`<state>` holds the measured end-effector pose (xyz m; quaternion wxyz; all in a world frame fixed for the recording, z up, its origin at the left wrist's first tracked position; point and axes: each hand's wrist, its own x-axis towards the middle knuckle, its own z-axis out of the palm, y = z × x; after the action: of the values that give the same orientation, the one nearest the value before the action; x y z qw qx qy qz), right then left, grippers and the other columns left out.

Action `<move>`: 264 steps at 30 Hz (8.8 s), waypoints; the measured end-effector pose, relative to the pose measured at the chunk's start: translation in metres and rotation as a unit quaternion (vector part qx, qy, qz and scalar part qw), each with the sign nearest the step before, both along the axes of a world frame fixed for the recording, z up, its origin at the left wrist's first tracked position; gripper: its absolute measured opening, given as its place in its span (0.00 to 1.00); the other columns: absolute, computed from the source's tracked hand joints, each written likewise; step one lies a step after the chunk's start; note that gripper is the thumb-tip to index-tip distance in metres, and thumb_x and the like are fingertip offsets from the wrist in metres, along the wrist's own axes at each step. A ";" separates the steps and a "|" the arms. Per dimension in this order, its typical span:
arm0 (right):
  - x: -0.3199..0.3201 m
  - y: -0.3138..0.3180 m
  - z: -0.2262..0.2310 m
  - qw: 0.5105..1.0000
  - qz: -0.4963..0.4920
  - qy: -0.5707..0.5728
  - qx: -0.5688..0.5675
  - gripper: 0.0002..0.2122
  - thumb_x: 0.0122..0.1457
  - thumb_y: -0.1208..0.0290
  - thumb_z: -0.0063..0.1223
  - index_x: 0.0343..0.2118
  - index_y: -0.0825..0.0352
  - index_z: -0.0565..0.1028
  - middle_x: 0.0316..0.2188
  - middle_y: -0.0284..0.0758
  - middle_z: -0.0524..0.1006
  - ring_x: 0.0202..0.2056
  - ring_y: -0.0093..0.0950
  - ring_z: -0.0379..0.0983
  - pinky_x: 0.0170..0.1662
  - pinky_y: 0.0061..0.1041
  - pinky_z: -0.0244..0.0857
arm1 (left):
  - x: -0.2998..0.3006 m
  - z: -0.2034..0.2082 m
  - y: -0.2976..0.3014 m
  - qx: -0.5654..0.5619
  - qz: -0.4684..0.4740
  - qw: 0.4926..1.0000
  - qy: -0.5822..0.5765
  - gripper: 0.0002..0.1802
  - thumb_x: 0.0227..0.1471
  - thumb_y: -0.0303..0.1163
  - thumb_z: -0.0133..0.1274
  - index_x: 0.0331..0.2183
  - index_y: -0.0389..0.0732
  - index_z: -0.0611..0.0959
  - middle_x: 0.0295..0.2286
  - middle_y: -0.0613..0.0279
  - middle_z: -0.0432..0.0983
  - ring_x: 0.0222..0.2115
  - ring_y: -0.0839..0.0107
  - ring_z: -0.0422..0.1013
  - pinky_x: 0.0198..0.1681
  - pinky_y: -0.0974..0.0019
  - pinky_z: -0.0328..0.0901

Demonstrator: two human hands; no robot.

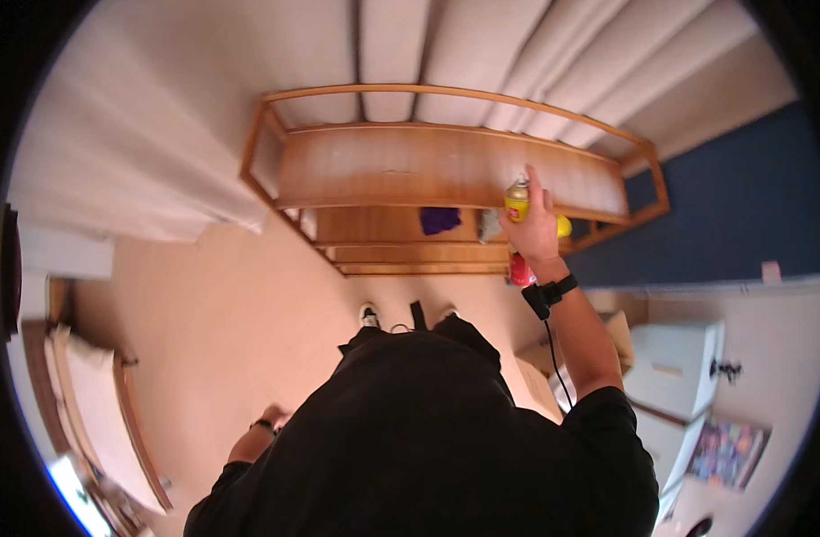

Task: Packing plush toys into a cardboard box and cleaning a wooden shelf.

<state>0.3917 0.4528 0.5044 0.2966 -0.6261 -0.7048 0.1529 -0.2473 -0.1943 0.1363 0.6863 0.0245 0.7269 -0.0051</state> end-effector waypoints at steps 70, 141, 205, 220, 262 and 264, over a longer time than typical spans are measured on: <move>-0.075 -0.020 0.013 0.902 0.375 0.165 -0.135 0.14 0.65 0.61 0.61 0.30 0.67 0.74 0.25 0.32 0.66 0.31 0.19 0.63 0.33 0.26 0.61 | 0.228 0.381 0.588 0.526 -0.291 0.791 -0.110 0.25 0.52 0.34 0.70 0.50 0.37 0.81 0.38 0.60 0.81 0.40 0.76 0.74 0.45 0.69 0.70; -0.058 0.137 -0.062 0.906 0.295 -0.302 -0.002 0.32 0.71 0.54 0.45 0.73 0.62 0.54 0.75 0.48 0.47 0.74 0.48 0.44 0.74 0.48 0.42 | 0.074 0.392 0.675 0.549 -0.138 0.762 0.315 0.18 0.70 0.39 0.48 0.37 0.32 0.79 0.25 0.57 0.81 0.25 0.69 0.78 0.29 0.65 0.71; 0.055 0.123 -0.093 0.961 0.086 -0.262 0.023 0.26 0.70 0.57 0.45 0.69 0.59 0.63 0.71 0.38 0.60 0.71 0.44 0.53 0.73 0.47 0.45 | 0.068 0.397 0.673 0.531 -0.169 0.774 0.300 0.18 0.71 0.42 0.47 0.44 0.36 0.81 0.25 0.60 0.81 0.24 0.74 0.76 0.26 0.70 0.66; 0.112 0.039 -0.071 0.974 0.147 -0.173 -0.010 0.24 0.61 0.74 0.51 0.63 0.60 0.72 0.66 0.41 0.69 0.67 0.43 0.62 0.70 0.46 0.54 | 0.052 0.385 0.677 0.535 -0.156 0.777 0.292 0.21 0.71 0.43 0.46 0.47 0.35 0.81 0.26 0.60 0.81 0.23 0.74 0.76 0.27 0.70 0.66; 0.143 0.167 -0.079 0.963 0.078 -0.257 -0.023 0.33 0.71 0.46 0.40 0.73 0.59 0.55 0.75 0.43 0.50 0.74 0.46 0.44 0.74 0.48 0.39 | 0.048 0.391 0.671 0.508 -0.149 0.784 0.323 0.18 0.71 0.42 0.48 0.43 0.36 0.80 0.21 0.60 0.78 0.18 0.73 0.73 0.23 0.70 0.69; 0.163 0.157 -0.086 0.959 0.063 -0.273 -0.032 0.33 0.71 0.46 0.40 0.73 0.59 0.55 0.75 0.43 0.50 0.74 0.46 0.44 0.74 0.48 0.39 | 0.038 0.383 0.673 0.535 -0.149 0.778 0.294 0.17 0.71 0.41 0.47 0.42 0.36 0.80 0.20 0.60 0.77 0.17 0.73 0.72 0.23 0.70 0.68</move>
<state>0.5544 0.6099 0.4189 0.0625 -0.6074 -0.7917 0.0175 -0.2092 0.4790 0.5194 0.3060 0.4929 0.7665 0.2756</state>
